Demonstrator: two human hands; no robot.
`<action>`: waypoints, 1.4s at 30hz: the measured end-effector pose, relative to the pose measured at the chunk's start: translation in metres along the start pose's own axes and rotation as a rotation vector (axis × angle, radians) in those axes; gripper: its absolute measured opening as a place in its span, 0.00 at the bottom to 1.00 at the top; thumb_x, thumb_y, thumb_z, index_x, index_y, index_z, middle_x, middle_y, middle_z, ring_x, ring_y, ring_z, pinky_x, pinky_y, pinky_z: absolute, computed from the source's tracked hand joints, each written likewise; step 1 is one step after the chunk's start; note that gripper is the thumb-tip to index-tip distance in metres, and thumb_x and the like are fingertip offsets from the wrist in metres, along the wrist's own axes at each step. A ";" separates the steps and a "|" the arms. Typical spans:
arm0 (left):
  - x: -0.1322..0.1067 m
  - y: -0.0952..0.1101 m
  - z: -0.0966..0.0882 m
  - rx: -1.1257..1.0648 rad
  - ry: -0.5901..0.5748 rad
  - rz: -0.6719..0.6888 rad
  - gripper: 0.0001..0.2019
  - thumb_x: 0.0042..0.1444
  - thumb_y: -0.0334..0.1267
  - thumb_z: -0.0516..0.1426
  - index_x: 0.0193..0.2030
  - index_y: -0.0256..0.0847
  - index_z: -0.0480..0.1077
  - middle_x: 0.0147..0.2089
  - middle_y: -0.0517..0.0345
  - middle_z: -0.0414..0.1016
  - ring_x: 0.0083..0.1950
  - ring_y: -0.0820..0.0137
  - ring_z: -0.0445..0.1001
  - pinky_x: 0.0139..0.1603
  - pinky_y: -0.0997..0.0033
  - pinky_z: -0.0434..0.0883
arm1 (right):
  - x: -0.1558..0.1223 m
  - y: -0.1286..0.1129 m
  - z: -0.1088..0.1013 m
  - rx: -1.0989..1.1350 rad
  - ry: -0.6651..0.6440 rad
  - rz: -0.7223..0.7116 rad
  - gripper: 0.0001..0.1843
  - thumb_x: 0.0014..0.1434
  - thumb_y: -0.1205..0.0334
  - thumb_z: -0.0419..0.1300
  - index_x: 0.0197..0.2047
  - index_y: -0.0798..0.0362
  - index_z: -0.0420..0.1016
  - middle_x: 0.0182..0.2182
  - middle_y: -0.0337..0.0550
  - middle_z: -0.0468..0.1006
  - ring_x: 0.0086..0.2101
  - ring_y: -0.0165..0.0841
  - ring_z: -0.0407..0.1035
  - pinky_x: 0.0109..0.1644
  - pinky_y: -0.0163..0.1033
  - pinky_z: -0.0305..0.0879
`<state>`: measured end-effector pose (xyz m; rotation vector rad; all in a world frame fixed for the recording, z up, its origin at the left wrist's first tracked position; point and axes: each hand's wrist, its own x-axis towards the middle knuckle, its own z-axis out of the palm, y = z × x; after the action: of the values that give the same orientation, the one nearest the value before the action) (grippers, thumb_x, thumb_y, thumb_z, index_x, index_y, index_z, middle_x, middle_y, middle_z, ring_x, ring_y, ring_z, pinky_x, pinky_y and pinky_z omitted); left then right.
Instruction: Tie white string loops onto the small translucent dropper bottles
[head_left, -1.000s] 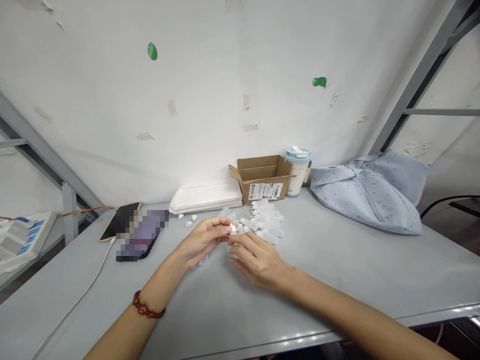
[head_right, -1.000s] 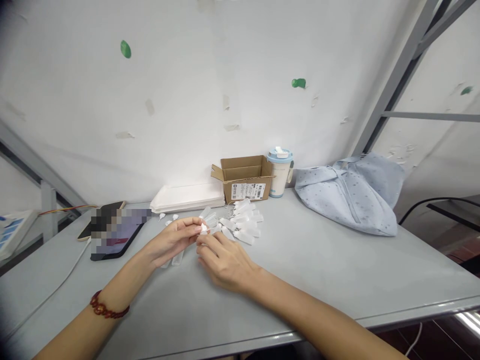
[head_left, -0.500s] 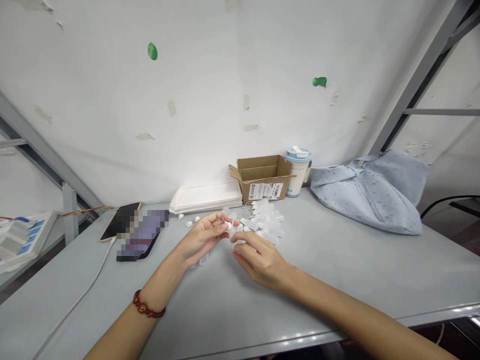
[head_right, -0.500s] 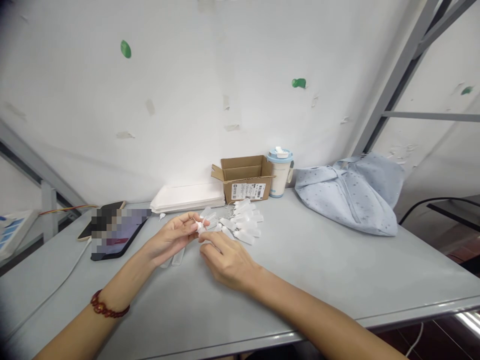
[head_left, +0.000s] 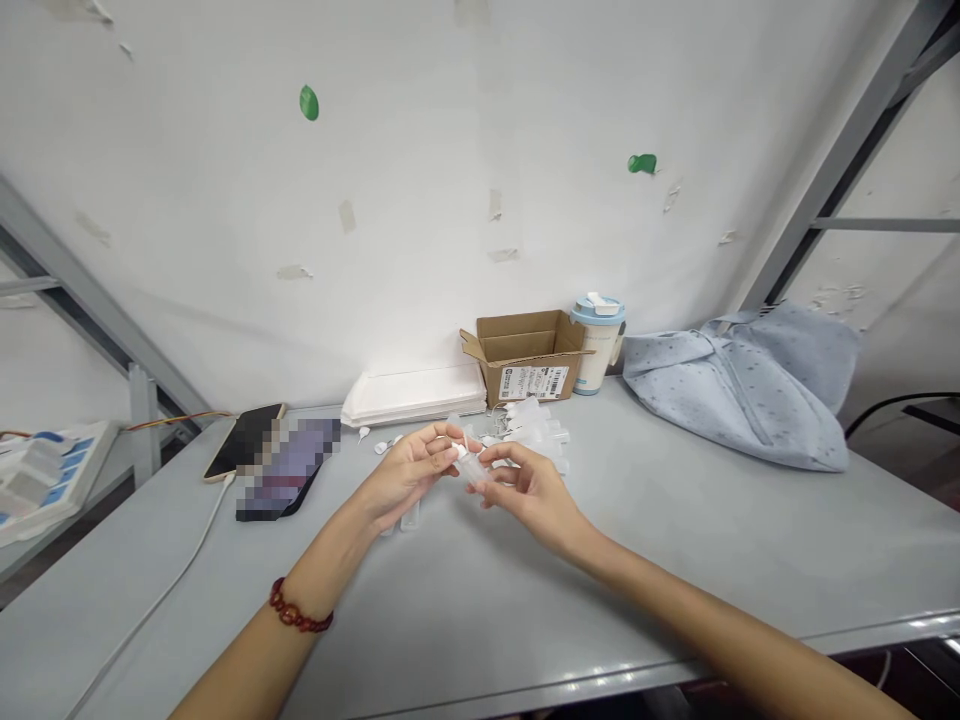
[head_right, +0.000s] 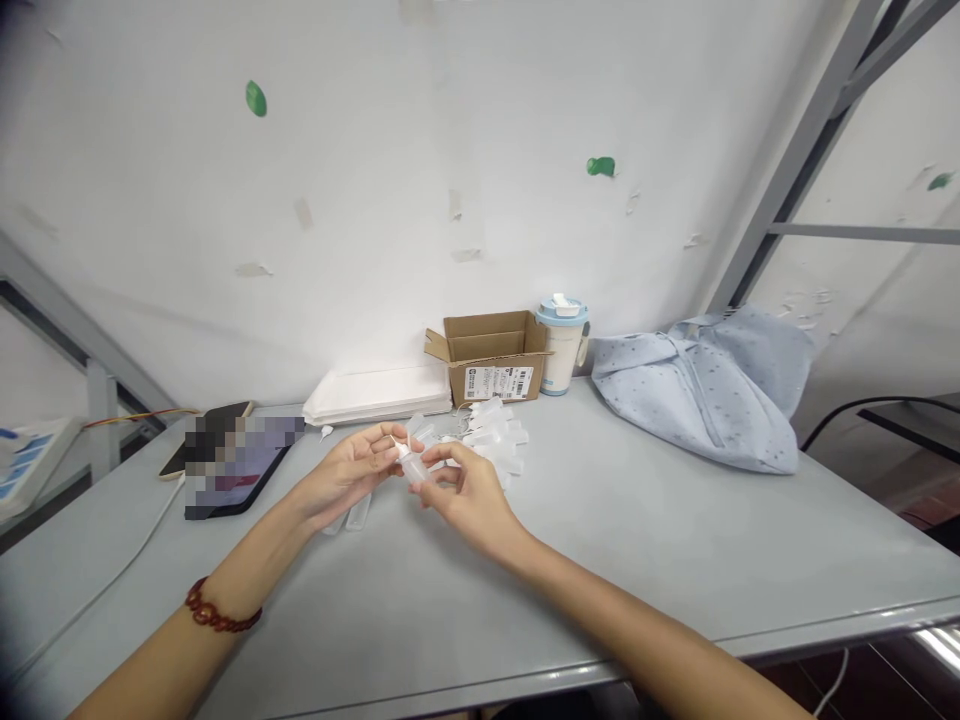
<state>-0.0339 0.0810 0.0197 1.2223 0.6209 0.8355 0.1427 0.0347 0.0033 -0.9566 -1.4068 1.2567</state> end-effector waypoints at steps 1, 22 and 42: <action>0.000 0.000 0.000 -0.005 0.001 -0.003 0.09 0.53 0.36 0.60 0.40 0.39 0.67 0.41 0.54 0.75 0.39 0.70 0.71 0.43 0.69 0.65 | 0.001 -0.003 -0.001 0.098 -0.028 0.073 0.12 0.48 0.60 0.64 0.35 0.53 0.68 0.33 0.40 0.72 0.30 0.32 0.73 0.35 0.38 0.70; -0.002 0.004 0.004 0.407 0.180 -0.012 0.11 0.51 0.44 0.60 0.35 0.39 0.75 0.35 0.57 0.73 0.35 0.70 0.67 0.40 0.70 0.63 | 0.002 0.002 0.001 -0.057 0.054 -0.070 0.11 0.50 0.59 0.61 0.37 0.54 0.70 0.40 0.45 0.71 0.31 0.31 0.70 0.31 0.39 0.71; -0.004 0.004 0.004 0.379 0.128 -0.015 0.10 0.50 0.41 0.61 0.38 0.39 0.76 0.36 0.54 0.76 0.39 0.67 0.71 0.44 0.67 0.66 | 0.008 -0.002 -0.008 0.161 0.013 0.083 0.15 0.49 0.56 0.64 0.37 0.56 0.71 0.30 0.41 0.73 0.30 0.32 0.72 0.34 0.38 0.70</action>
<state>-0.0339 0.0761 0.0248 1.5105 0.9215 0.8104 0.1494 0.0441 0.0061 -0.9183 -1.2460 1.4008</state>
